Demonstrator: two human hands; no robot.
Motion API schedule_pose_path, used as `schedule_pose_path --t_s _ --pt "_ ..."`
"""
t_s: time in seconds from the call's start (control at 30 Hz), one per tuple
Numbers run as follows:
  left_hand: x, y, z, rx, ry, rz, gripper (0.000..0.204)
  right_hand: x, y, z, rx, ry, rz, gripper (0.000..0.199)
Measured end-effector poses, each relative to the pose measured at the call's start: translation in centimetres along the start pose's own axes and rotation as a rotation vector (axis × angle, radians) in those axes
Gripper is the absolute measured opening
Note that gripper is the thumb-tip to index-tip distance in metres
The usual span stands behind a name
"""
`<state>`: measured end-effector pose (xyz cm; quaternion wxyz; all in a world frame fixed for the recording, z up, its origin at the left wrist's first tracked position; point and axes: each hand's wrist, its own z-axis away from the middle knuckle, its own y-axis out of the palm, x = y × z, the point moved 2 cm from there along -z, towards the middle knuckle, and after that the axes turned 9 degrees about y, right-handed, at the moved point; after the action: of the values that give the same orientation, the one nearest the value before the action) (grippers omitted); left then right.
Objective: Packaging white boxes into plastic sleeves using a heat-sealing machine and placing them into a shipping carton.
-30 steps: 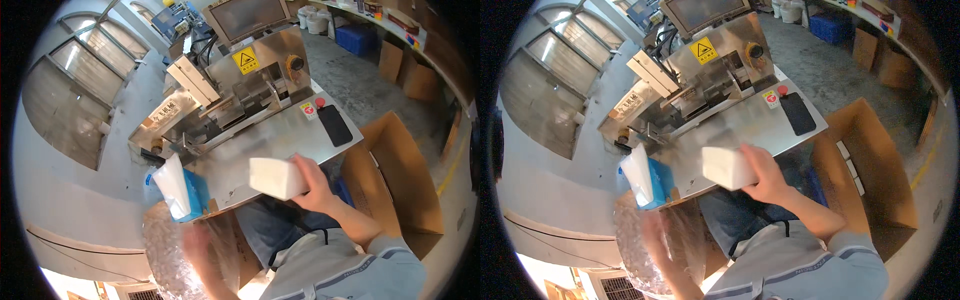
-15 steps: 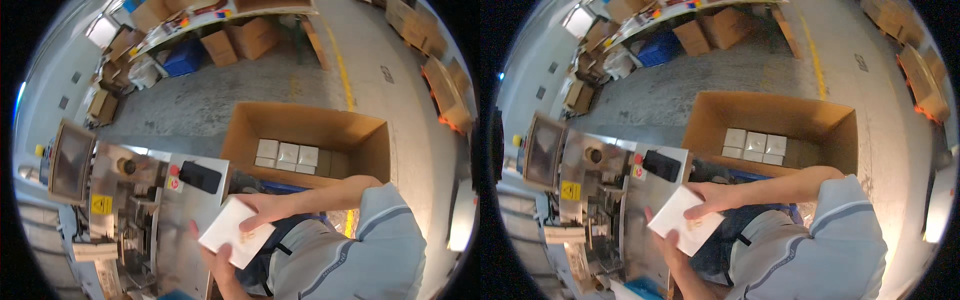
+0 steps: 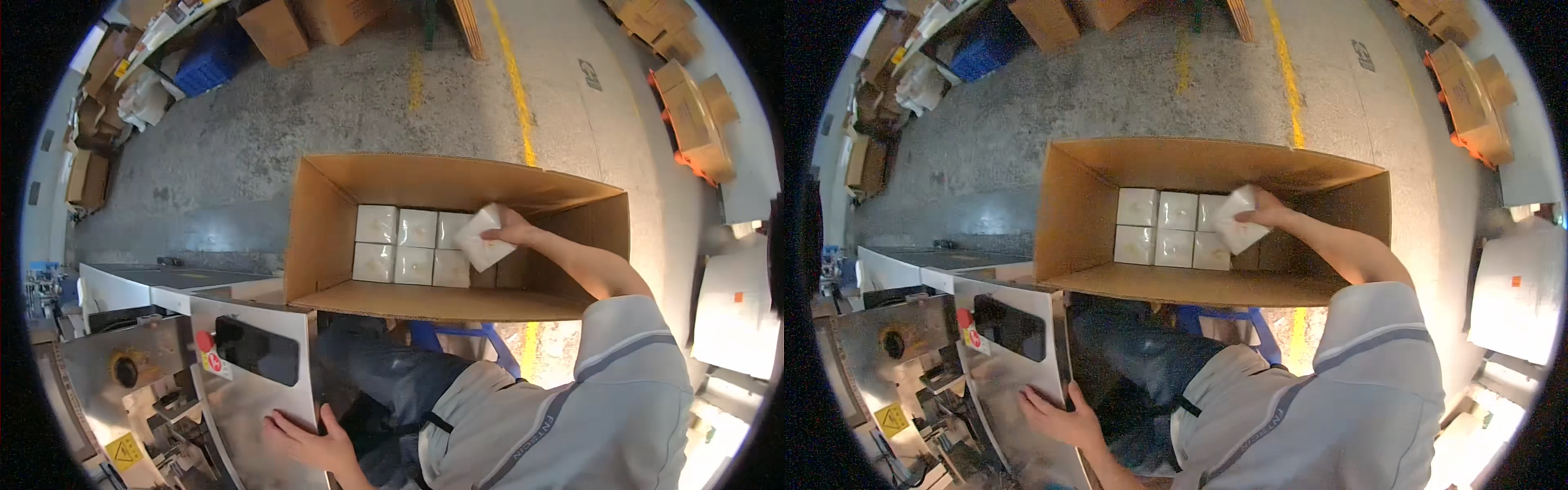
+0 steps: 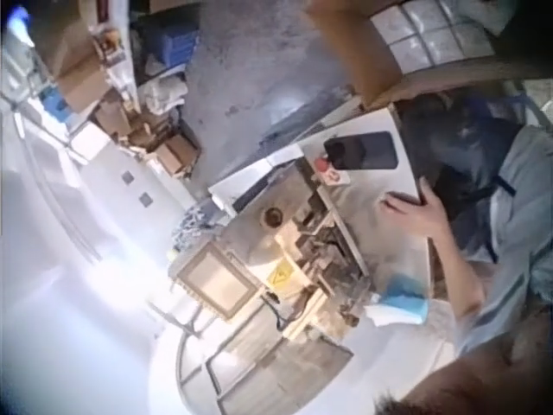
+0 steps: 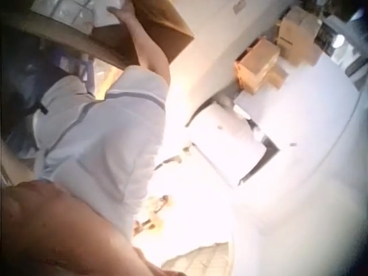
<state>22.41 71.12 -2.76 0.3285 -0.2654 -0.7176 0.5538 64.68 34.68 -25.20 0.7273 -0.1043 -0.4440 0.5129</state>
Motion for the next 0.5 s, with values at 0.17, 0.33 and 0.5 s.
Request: schedule_pose_path --t_s 0.17,0.33,0.5 --pt "-0.1 0.8 -0.4 0.006 -0.001 0.069 0.093 -12.8 3.2 -4.7 0.186 0.136 0.592 0.092" --pt "-0.4 0.6 -0.5 0.015 0.018 0.011 0.094 -9.6 14.1 -6.5 0.714 -0.219 0.904 0.074" --pt "-0.7 0.7 -0.8 0.015 0.039 0.033 0.092 -13.0 17.5 -8.8 0.427 -0.603 0.598 0.058"
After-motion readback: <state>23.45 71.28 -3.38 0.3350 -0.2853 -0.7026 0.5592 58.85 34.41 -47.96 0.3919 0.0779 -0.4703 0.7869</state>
